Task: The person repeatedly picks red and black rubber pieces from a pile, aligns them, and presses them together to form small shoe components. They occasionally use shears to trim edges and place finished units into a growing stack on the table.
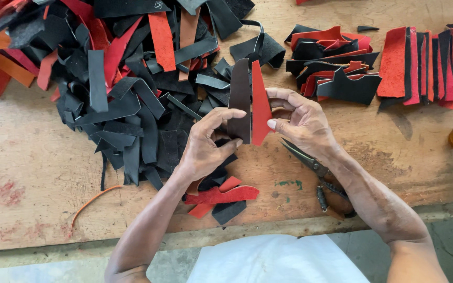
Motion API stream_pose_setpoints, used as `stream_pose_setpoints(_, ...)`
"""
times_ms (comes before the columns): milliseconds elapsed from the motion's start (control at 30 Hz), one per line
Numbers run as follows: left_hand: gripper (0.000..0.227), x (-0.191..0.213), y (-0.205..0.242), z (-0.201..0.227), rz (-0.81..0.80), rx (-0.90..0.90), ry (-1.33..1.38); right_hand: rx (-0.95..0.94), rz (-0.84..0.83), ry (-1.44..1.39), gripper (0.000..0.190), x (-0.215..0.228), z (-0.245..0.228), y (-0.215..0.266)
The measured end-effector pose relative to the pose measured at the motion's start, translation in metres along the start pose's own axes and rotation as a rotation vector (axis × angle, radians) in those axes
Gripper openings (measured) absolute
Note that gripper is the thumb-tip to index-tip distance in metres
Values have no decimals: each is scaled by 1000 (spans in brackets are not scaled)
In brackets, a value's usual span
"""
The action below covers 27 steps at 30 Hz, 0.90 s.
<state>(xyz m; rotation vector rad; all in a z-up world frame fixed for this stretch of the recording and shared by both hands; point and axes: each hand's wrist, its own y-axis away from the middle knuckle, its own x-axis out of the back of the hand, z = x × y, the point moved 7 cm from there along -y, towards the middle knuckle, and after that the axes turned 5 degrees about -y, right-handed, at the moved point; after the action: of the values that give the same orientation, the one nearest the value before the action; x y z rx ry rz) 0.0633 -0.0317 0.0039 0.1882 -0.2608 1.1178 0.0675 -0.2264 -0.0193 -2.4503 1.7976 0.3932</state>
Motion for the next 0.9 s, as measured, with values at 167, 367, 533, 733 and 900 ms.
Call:
stream_pose_setpoints(167, 65, -1, 0, 0, -14, -8, -6, -24, 11, 24, 57, 0, 3, 0)
stream_pose_setpoints(367, 67, -2, 2, 0, -20, -18, -26, -79, 31, 3, 57, 2, 7, 1)
stream_pose_setpoints(533, 66, -2, 2, 0, -17, -16, -45, -99, 45, -37, 58, 2, 10, 1)
stream_pose_setpoints(733, 54, 0, 3, 4, -39, -106, 5, 281, 9, 202, 30, 4, -33, 15)
stream_pose_setpoints(900, 55, -10, 5, 13, -230, -150, -220, 275, -235, 729, 28, -31, -39, 31)
